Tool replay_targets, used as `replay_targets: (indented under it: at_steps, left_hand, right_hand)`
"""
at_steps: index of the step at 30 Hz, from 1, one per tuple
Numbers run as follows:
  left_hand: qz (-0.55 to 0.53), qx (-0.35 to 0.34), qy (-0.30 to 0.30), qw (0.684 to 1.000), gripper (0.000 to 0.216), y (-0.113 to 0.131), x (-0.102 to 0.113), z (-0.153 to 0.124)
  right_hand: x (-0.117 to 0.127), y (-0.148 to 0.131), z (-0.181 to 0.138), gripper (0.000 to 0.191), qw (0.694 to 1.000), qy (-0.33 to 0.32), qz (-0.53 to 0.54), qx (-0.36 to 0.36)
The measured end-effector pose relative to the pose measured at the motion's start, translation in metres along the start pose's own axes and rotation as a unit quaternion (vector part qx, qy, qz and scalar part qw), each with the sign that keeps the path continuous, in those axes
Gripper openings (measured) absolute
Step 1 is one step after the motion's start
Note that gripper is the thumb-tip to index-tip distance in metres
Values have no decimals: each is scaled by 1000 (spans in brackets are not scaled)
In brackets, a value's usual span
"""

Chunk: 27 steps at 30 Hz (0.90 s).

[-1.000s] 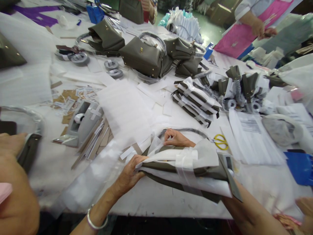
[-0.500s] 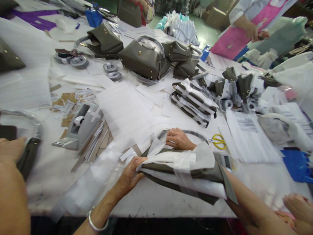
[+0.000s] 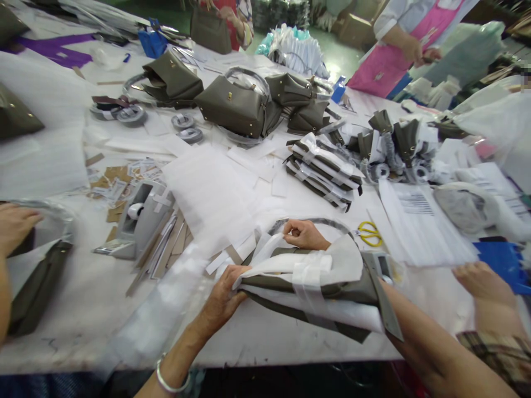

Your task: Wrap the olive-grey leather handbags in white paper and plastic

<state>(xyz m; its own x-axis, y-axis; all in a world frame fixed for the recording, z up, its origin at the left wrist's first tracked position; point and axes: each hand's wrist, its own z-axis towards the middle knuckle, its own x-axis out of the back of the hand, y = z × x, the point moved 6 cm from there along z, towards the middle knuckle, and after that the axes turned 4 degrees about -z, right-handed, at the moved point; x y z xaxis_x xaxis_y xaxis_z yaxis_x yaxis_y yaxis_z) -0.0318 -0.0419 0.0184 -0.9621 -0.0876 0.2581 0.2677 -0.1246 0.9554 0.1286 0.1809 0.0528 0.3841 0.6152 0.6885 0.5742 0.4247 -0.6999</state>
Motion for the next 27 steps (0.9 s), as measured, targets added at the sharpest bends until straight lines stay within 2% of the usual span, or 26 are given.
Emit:
replay_targets:
  at_steps: [4, 9, 14, 17, 20, 24, 27]
  left_hand:
    - [3, -13, -1, 1000, 41, 0, -3, -1]
    - [11, -10, -8, 1000, 41, -2, -6, -2]
    - [9, -9, -7, 1000, 40, 1, -6, -1]
    - [11, -15, -5, 1000, 41, 0, -6, -3]
    - [14, -14, -6, 1000, 42, -2, -7, -5]
    - [17, -27, 0, 999, 43, 2, -6, -3]
    - [17, -39, 1, 999, 45, 6, -5, -1]
  right_hand:
    - [-5, 12, -4, 15, 999, -1, 48, -23]
    - [-12, 14, -10, 28, 976, -18, 207, -68]
    - [-9, 17, -8, 28, 961, 32, 269, -63]
    - [-7, 18, -4, 25, 973, 33, 226, -18]
    - [-5, 19, -1, 31, 993, 21, 118, 19]
    - [-10, 27, 1, 24, 999, 5, -7, 34]
    - [-13, 34, 5, 26, 996, 45, -67, 37]
